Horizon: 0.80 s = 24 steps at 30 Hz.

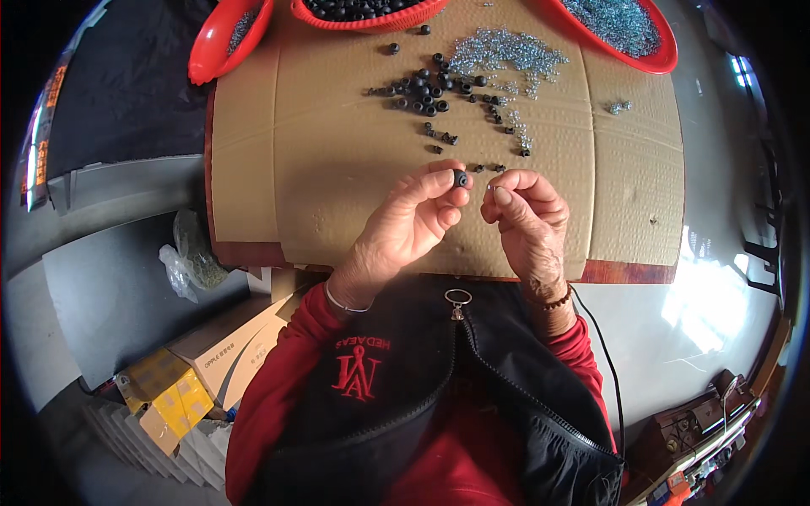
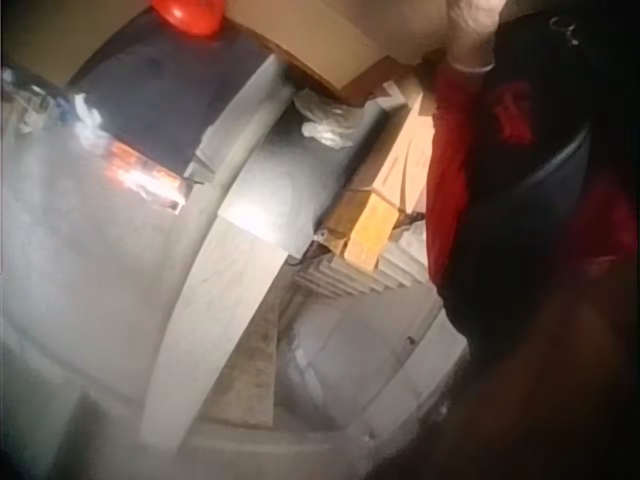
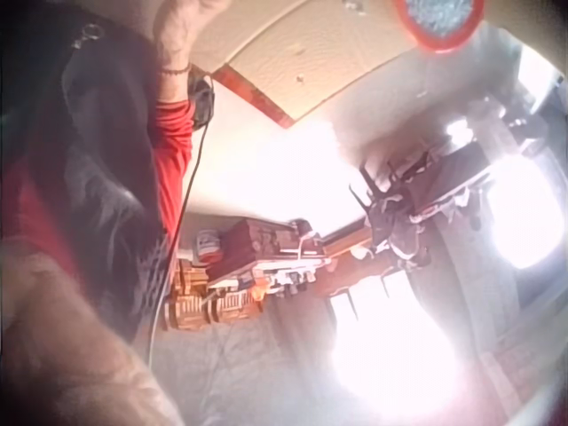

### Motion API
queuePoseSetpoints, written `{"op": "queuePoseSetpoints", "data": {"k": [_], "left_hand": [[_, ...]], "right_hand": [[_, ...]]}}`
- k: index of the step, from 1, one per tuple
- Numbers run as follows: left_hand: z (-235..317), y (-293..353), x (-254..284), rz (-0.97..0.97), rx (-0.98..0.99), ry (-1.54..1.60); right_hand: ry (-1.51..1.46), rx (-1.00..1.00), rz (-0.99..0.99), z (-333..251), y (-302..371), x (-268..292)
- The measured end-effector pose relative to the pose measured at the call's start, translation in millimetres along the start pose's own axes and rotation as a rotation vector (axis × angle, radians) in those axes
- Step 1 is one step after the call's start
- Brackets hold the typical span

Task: Manually assembling small plastic components by inserting metal pins into them at a workbench.

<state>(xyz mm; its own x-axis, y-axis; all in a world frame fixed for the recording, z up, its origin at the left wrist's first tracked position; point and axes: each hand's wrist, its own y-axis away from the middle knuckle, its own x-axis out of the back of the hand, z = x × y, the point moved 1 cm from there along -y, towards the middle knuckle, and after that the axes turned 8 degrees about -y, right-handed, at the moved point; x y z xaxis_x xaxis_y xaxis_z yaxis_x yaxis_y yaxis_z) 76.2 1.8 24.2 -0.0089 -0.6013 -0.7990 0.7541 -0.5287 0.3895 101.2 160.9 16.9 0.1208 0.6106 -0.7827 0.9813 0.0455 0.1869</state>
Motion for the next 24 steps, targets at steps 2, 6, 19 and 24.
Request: {"op": "queuePoseSetpoints", "data": {"k": [2, 6, 19, 24], "left_hand": [[-1, 0, -1, 0.004, 0.014, 0.03], [-2, 0, 0, -0.035, 0.015, 0.054], [-10, -6, 10, 0.117, -0.028, -0.174], [-11, -1, 3, 0.113, -0.107, -0.267]], "right_hand": [[0.022, 0.017, -0.001, 0, 1, 1], [0.502, 0.151, 0.099, -9, 3, 5], [1.386, 0.537, 0.12, -24, -4, 15], [0.941, 0.357, -0.14, -7, -2, -7]]}}
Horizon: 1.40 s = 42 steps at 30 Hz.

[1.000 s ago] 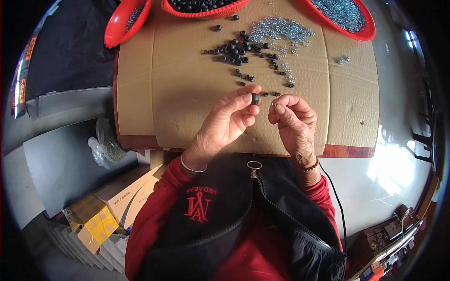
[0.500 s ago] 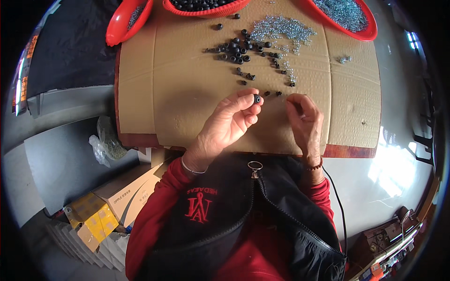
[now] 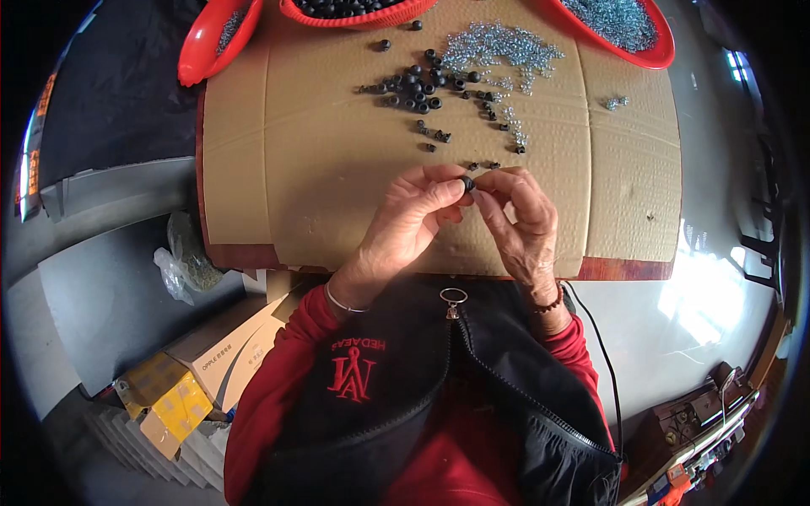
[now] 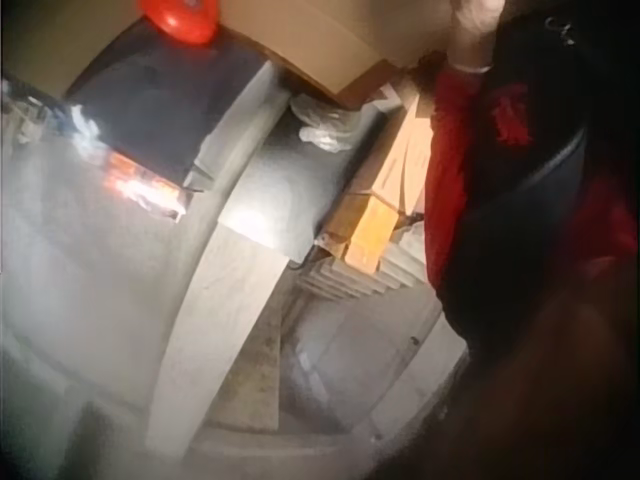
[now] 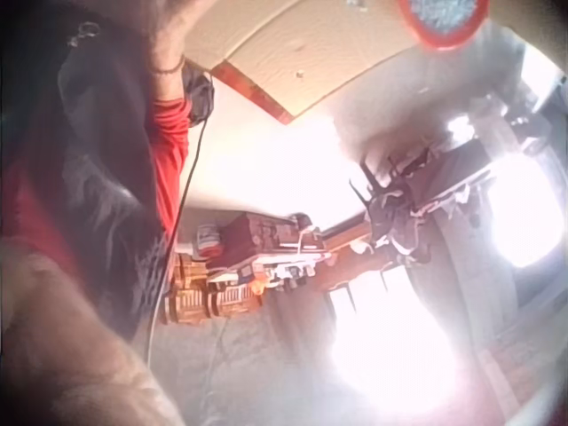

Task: Manually assembling small plastic components by inserting metal pins into them at a workbench.

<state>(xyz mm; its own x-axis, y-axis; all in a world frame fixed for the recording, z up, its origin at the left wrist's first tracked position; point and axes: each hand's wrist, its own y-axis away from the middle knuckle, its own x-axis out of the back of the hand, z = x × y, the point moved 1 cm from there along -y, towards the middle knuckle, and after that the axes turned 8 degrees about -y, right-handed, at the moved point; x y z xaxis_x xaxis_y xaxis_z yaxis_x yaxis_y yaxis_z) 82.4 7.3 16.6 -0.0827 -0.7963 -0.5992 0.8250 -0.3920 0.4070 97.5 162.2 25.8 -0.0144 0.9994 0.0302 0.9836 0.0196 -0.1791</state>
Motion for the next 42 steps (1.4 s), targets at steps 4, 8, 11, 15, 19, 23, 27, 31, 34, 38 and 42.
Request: {"op": "queuePoseSetpoints", "data": {"k": [4, 8, 11, 15, 19, 23, 27, 31, 34, 38, 42], "left_hand": [[1, 1, -4, 0.011, -0.044, -0.111], [1, 6, -1, 0.023, -0.067, -0.168], [-3, 10, 7, 0.062, -0.047, -0.211], [-10, 17, 18, 0.043, -0.03, -0.204], [-13, 19, 23, 0.076, -0.007, -0.196], [-10, 16, 17, 0.092, -0.027, -0.195], [-15, 15, 23, 0.06, -0.039, -0.144], [-16, 13, 24, 0.134, -0.047, -0.129], [-15, 12, 25, 0.148, -0.084, -0.172], [-16, 10, 31, 0.112, -0.033, -0.097], [-10, 11, 30, 0.155, -0.067, -0.268]], "right_hand": [[-0.162, -0.027, 0.022, 17, 7, -2], [-0.177, -0.091, 0.015, 14, 10, -6], [-0.125, -0.114, 0.031, 14, 19, -12], [-0.062, -0.105, 0.07, 21, 29, -23], [0.05, 0.052, 0.045, 19, 27, -24], [-0.084, -0.098, 0.035, 20, 26, -24], [-0.082, -0.084, 0.038, 27, 25, -24], [-0.048, -0.1, 0.03, 27, 23, -26], [-0.105, -0.228, 0.043, 27, 21, -28], [-0.278, -0.354, 0.053, 34, 21, -31], [-0.252, -0.406, -0.017, 29, 19, -28]]}}
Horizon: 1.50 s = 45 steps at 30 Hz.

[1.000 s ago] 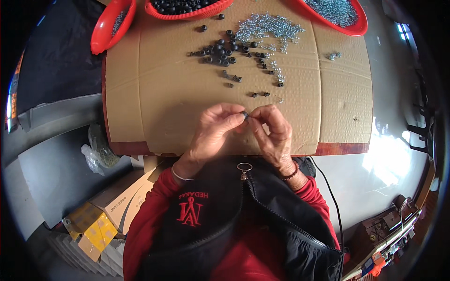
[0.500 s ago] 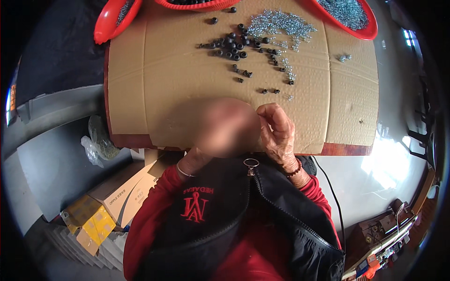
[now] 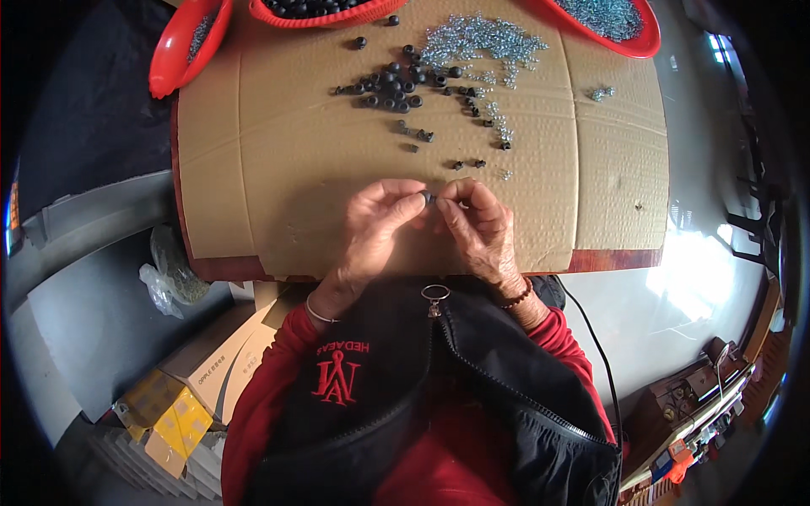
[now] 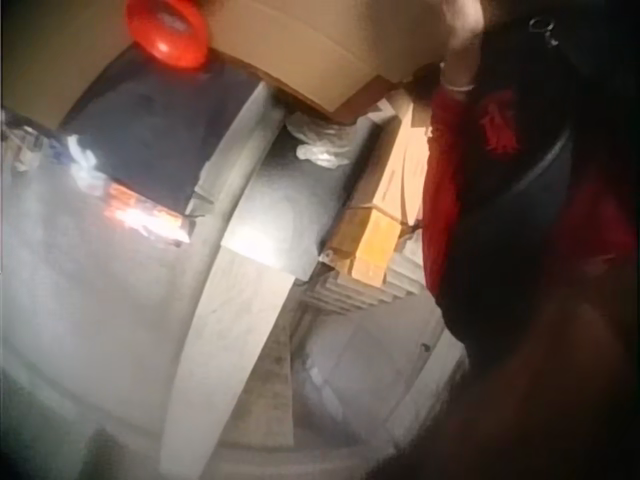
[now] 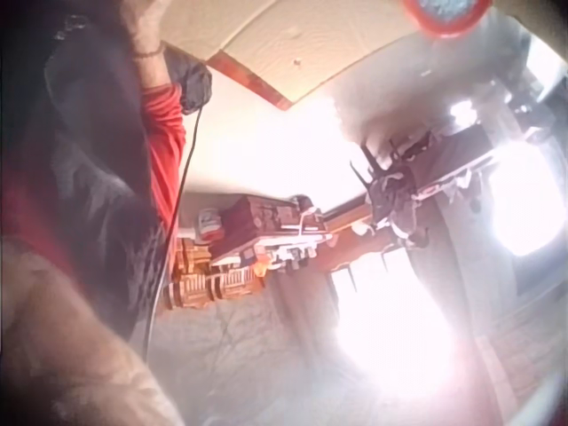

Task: Manually assembling small plastic components by inserting metal pins into them at a workbench.

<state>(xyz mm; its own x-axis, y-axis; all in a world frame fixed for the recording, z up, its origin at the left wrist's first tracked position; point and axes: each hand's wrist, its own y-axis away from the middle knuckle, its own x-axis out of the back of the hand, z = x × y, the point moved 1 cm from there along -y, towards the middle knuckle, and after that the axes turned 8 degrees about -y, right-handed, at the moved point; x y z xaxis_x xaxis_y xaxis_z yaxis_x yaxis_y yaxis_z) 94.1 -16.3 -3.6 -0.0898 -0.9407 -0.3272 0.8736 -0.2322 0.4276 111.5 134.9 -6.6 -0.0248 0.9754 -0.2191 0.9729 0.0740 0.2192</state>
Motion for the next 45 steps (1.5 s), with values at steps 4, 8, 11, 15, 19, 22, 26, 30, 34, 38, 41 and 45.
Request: {"op": "queuePoseSetpoints", "data": {"k": [4, 8, 11, 15, 19, 22, 26, 30, 34, 38, 41, 45], "left_hand": [[-6, -5, -2, -0.028, -0.056, -0.024], [-8, -5, 2, -0.105, 0.072, 0.243], [-6, -2, 1, -0.039, -0.032, 0.066], [-8, -2, 0, -0.047, -0.056, 0.086], [-6, -2, -1, -0.029, -0.053, 0.081], [-5, -1, -1, -0.036, -0.075, 0.078], [-3, 0, -1, -0.033, -0.075, 0.035], [-2, 1, -2, 0.015, -0.082, -0.006], [1, -4, 18, 0.21, -0.116, 0.096], [1, -4, 14, 0.13, -0.129, -0.042], [-5, -7, 10, 0.083, -0.088, -0.15], [2, -13, -1, 0.067, -0.056, -0.135]], "right_hand": [[-0.153, 0.013, 0.008, 9, -2, 3], [-0.06, 0.074, 0.02, 9, -3, 2], [0.229, 0.312, 0.005, 16, -3, 4], [-0.037, 0.076, -0.008, 9, -3, 3], [0.004, 0.091, 0.023, 9, -5, 4], [0.037, 0.129, -0.064, 12, -7, 5], [-0.021, 0.176, -0.067, 15, -6, 4], [0.077, 0.222, -0.021, 15, -3, 2], [0.278, 0.463, 0.112, -7, -9, 6], [0.936, 0.683, 0.173, -1, -24, -10], [1.104, 0.636, 0.166, -7, -29, -9], [0.9, 0.691, 0.272, -23, -22, 13]]}}
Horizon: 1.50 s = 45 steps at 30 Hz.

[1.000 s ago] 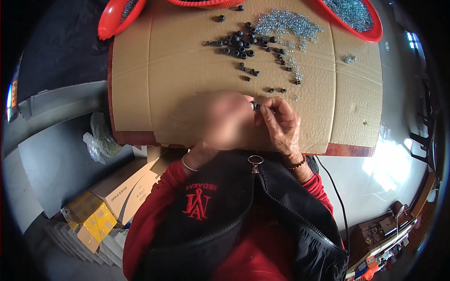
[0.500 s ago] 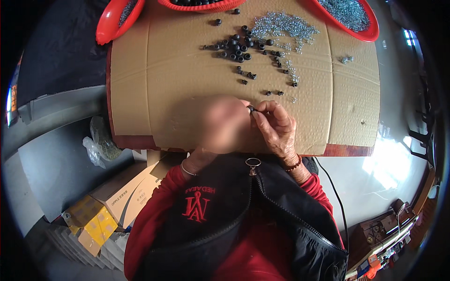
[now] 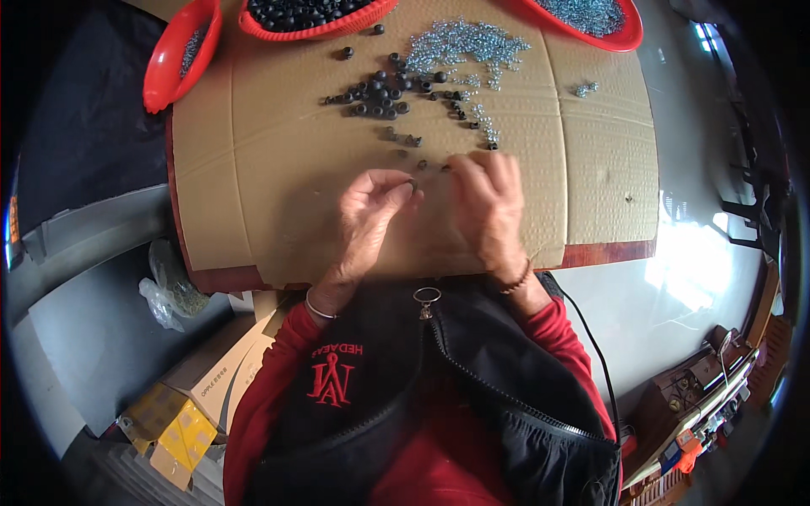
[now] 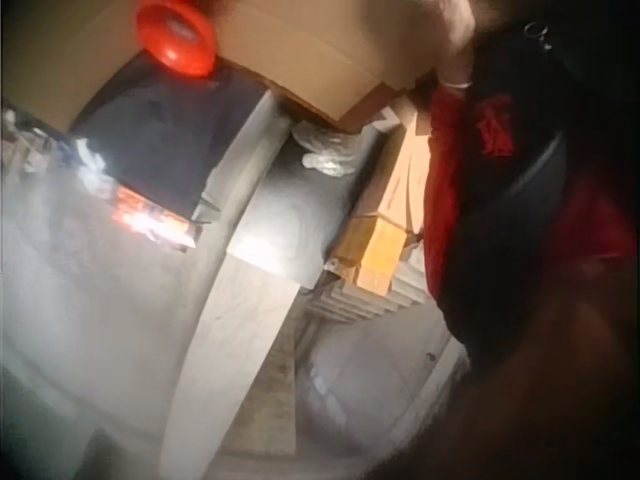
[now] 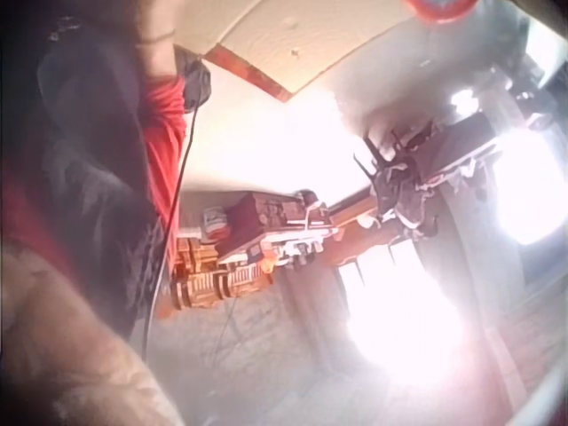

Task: Manually assembling small plastic components by inserting metal pins into them at a workbench.

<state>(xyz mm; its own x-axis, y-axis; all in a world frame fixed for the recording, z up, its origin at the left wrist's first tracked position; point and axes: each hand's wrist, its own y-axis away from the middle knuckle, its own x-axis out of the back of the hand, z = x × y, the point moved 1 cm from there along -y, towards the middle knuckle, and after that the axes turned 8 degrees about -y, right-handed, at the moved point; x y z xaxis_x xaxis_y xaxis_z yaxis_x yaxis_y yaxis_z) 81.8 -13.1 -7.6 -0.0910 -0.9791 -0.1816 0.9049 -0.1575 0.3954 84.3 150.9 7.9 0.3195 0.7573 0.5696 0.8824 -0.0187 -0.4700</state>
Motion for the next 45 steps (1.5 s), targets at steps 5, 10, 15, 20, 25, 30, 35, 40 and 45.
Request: {"op": "queuePoseSetpoints", "data": {"k": [5, 10, 15, 20, 25, 30, 35, 40, 45], "left_hand": [[2, -3, -1, 0.029, -0.025, -0.006], [2, 0, -3, 0.067, -0.05, -0.013], [4, 4, -2, 0.085, -0.071, -0.013], [14, 10, -10, 0.062, -0.078, 0.012], [21, 16, -15, 0.042, -0.09, 0.023], [28, 22, -17, -0.067, -0.074, 0.079], [39, 25, -25, -0.207, 0.019, 0.265], [48, 27, -35, -0.324, 0.006, 0.288], [59, 30, -45, -0.356, 0.001, 0.211]], "right_hand": [[-0.164, -0.2, -0.001, 38, 13, 43], [-0.021, -0.046, -0.178, 45, 8, 42], [-0.107, -0.094, -0.091, 44, 12, 41], [-1.086, -0.656, 0.053, 22, 20, 47], [-1.13, -0.561, 0.1, 1, 18, 52], [-1.052, -0.319, 0.144, 2, 18, 55], [-0.918, -0.149, 0.085, -1, 16, 57], [-0.948, -0.131, 0.101, -5, 15, 59], [-0.938, -0.09, 0.11, -10, 12, 60]]}}
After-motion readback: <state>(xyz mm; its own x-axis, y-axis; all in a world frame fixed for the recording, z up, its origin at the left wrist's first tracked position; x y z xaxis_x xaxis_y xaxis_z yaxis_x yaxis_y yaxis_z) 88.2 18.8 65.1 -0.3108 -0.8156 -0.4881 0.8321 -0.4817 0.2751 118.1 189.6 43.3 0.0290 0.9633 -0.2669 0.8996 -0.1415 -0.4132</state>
